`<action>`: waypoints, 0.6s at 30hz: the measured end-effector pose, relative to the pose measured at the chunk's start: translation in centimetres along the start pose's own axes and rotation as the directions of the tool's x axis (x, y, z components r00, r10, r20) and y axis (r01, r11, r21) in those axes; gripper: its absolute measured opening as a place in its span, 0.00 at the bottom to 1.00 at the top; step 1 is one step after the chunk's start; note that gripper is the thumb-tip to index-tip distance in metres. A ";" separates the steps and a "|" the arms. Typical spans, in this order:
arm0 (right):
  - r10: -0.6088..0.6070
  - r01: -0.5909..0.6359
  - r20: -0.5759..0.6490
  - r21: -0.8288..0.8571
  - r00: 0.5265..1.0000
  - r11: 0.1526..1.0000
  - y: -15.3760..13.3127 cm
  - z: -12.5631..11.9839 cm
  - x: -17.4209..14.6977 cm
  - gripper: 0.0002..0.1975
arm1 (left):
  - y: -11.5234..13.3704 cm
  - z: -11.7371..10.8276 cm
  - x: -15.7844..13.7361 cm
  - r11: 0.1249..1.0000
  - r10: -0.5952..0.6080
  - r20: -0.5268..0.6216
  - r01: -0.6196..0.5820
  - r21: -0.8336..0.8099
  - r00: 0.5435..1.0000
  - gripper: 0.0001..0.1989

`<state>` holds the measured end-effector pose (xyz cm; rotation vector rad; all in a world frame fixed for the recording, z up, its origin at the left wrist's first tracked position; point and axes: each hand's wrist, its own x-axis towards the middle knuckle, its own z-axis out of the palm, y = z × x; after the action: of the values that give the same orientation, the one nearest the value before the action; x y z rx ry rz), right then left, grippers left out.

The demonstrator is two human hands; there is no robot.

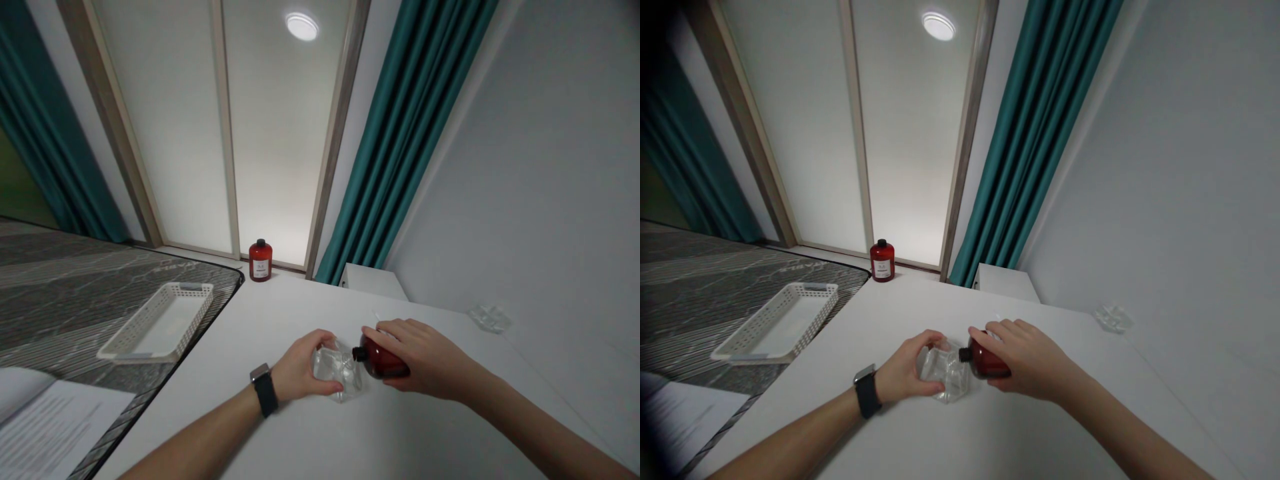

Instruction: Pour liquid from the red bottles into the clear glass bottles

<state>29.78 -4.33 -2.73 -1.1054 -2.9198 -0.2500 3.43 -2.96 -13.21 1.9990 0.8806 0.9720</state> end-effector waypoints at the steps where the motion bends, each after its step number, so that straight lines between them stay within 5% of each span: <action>1: -0.002 0.002 -0.001 0.002 1.000 1.000 0.0 0.0 0.0 0.38 | 0.0 0.0 0.0 1.000 0.001 -0.002 -0.001 -0.002 1.000 0.32; 18: -0.011 0.011 0.003 -0.005 1.000 1.000 0.0 -0.1 0.2 0.39 | -0.3 0.1 -0.1 1.000 0.011 -0.006 -0.011 -0.021 1.000 0.31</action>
<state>29.62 -4.16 -2.61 -1.0919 -2.9299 -0.2569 3.34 -2.90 -13.55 1.9861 0.8593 0.9900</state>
